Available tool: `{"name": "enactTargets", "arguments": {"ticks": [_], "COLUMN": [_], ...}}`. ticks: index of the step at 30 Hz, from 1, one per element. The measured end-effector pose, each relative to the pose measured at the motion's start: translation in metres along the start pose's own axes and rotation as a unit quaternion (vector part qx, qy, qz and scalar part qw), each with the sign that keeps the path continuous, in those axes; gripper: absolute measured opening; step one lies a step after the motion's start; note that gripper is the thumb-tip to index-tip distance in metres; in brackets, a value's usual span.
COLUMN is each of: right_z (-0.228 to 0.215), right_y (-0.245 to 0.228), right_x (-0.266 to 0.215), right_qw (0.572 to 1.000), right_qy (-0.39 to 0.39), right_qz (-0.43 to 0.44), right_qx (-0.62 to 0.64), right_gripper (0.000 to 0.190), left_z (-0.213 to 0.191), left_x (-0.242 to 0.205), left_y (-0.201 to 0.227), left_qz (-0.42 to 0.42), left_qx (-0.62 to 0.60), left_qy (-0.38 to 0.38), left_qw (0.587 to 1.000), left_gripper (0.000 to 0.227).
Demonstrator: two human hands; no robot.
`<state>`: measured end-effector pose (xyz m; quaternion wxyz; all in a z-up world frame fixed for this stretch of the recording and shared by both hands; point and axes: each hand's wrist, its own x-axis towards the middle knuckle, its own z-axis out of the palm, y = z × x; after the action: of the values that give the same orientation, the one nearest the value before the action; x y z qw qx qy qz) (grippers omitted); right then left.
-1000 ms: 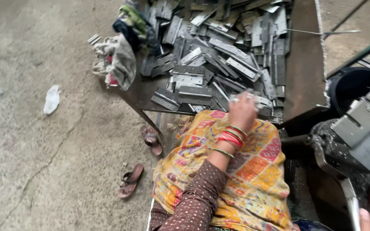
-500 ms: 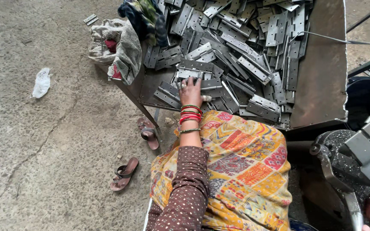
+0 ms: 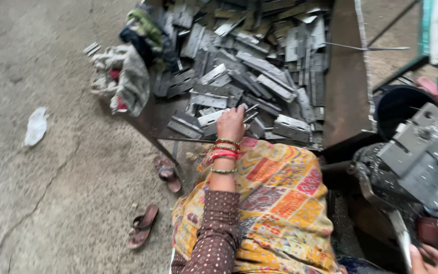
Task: The person repeatedly picks metal hinge pieces from a bin, places them under a press, and operates the machine to punch holes. The processed pieces are then dropped into a metal bowl.
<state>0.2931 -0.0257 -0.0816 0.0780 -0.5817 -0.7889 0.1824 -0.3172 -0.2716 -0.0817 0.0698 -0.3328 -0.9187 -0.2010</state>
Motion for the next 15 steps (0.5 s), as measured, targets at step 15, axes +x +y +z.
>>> {"name": "enactTargets", "arguments": {"ticks": [15], "right_z": [-0.016], "right_y": [-0.108], "right_x": [-0.058], "right_qw": [0.993], "right_qy": [0.030], "right_qz": [0.101], "right_qx": [0.043], "right_gripper": [0.039], "left_z": [-0.061], "left_x": [-0.059], "left_y": [0.326], "left_qz": [0.267], "left_qx": [-0.170], "left_qy": [-0.025], "left_qw": [0.948], "left_gripper": [0.066]}}
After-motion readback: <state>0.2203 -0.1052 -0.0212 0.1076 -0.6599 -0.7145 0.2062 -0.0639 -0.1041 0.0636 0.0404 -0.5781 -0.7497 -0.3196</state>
